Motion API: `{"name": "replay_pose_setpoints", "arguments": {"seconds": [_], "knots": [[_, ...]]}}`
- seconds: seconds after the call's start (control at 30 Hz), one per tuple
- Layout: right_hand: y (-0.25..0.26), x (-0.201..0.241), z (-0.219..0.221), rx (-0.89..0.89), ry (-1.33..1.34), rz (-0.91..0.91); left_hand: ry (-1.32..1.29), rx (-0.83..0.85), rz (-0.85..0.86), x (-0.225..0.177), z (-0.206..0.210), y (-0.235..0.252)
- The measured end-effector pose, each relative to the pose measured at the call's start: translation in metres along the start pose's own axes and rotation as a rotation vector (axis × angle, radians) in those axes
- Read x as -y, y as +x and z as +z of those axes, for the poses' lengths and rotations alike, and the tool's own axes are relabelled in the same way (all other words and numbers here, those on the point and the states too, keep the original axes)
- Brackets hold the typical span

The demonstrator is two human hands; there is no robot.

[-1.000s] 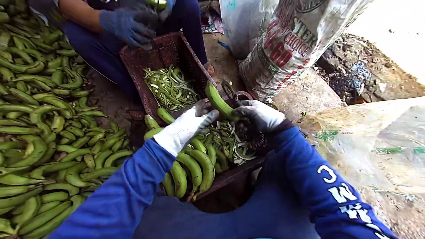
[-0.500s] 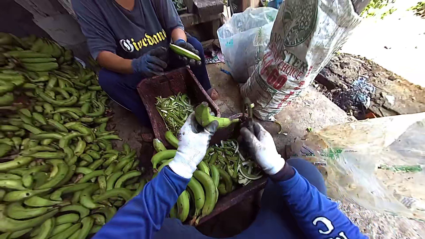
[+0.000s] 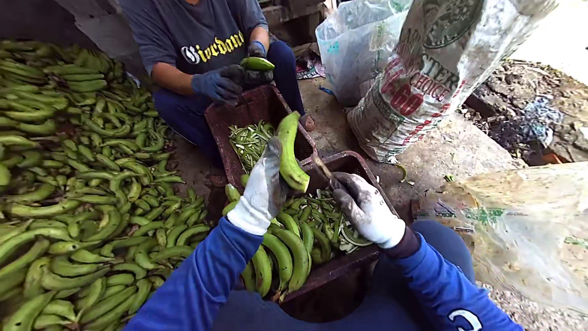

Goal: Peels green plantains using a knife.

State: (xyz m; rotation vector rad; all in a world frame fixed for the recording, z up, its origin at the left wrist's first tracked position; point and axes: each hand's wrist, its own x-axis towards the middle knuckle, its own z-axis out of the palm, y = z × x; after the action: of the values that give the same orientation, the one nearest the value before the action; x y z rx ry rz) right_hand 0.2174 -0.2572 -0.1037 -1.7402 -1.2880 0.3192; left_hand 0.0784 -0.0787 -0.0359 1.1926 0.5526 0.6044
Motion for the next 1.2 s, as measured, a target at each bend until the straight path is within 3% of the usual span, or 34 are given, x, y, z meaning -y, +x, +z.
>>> {"name": "replay_pose_setpoints", "arguments": {"seconds": [0.1,0.17,0.23,0.33,0.43,0.63,0.9,1.2], "knots": [[-0.003,0.012,0.006,0.008,-0.062,-0.196,0.081,0.035,-0.059,0.005,0.005,-0.009],[-0.001,0.009,0.010,-0.018,-0.126,-0.190,0.163,0.102,-0.080,0.007,0.009,-0.015],[0.009,-0.001,0.008,-0.162,-0.238,-0.158,0.178,0.123,-0.147,0.013,0.014,-0.016],[0.026,-0.024,-0.010,-0.328,-0.332,0.064,0.211,0.025,-0.279,0.019,0.023,-0.010],[0.033,-0.036,-0.038,-0.357,-0.227,0.333,0.113,0.102,-0.276,0.016,0.018,-0.010],[0.008,-0.007,-0.026,-0.248,0.032,0.306,0.018,0.102,-0.249,0.011,0.005,-0.007],[0.014,-0.019,-0.031,-0.189,0.187,0.388,-0.045,0.187,-0.223,0.018,-0.006,-0.004],[0.010,-0.002,-0.014,-0.051,0.231,0.297,0.069,0.054,-0.179,0.022,-0.002,0.001]]}}
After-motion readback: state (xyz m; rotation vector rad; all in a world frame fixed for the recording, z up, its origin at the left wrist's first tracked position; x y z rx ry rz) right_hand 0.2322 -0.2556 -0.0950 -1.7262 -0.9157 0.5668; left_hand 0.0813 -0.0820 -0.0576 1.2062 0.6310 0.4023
